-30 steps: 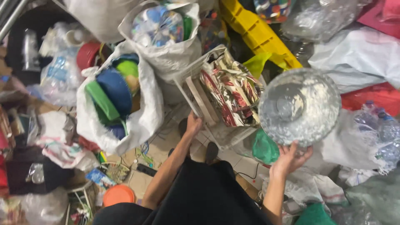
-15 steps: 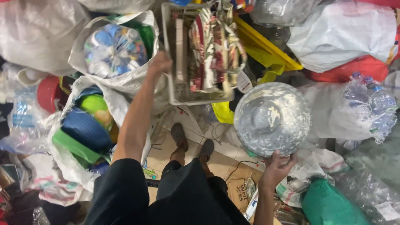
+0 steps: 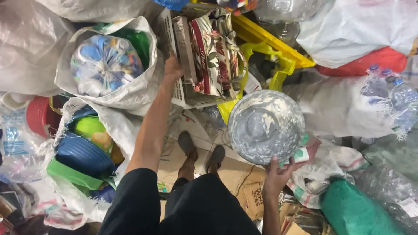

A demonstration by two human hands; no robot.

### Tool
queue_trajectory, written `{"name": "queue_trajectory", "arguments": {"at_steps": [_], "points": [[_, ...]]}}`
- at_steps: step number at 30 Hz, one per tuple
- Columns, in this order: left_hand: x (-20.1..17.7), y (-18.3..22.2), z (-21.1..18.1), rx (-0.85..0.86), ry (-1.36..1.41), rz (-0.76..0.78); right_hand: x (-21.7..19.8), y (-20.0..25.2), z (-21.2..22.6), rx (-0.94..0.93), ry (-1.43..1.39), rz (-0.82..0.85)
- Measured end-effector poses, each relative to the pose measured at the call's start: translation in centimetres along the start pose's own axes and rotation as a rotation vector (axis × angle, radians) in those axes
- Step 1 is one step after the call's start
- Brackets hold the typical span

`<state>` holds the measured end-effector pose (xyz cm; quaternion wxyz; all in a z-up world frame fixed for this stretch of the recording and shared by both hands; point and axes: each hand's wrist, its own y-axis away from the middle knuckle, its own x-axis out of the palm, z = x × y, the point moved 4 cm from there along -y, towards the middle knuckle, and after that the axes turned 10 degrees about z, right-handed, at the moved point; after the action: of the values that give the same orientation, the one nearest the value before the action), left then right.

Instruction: The person sorts through various items in a cluttered room, picking up a metal bowl, a yellow bag, a red basket, and a black tray. They move these objects around, placing them into different bags or on the floor.

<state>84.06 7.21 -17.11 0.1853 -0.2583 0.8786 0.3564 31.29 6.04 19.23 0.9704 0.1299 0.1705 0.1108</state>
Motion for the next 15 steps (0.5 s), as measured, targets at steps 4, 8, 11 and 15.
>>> {"name": "queue_trajectory", "arguments": {"at_steps": [4, 8, 11, 15], "points": [[-0.1, 3.2, -2.1, -0.072, 0.111, 0.024, 1.5, 0.6, -0.5, 0.104, 0.014, 0.02], [0.5, 5.6, -4.0, -0.011, 0.132, -0.024, 4.1, 1.4, 1.5, 0.068, 0.016, 0.032], [1.0, 6.1, -4.4, 0.048, 0.118, -0.09, 5.1, 1.6, 2.7, 0.012, 0.115, 0.062], [1.9, 3.7, -3.7, 0.017, -0.063, -0.065, 6.4, 1.2, 3.5, 0.125, 0.44, -0.011]]}}
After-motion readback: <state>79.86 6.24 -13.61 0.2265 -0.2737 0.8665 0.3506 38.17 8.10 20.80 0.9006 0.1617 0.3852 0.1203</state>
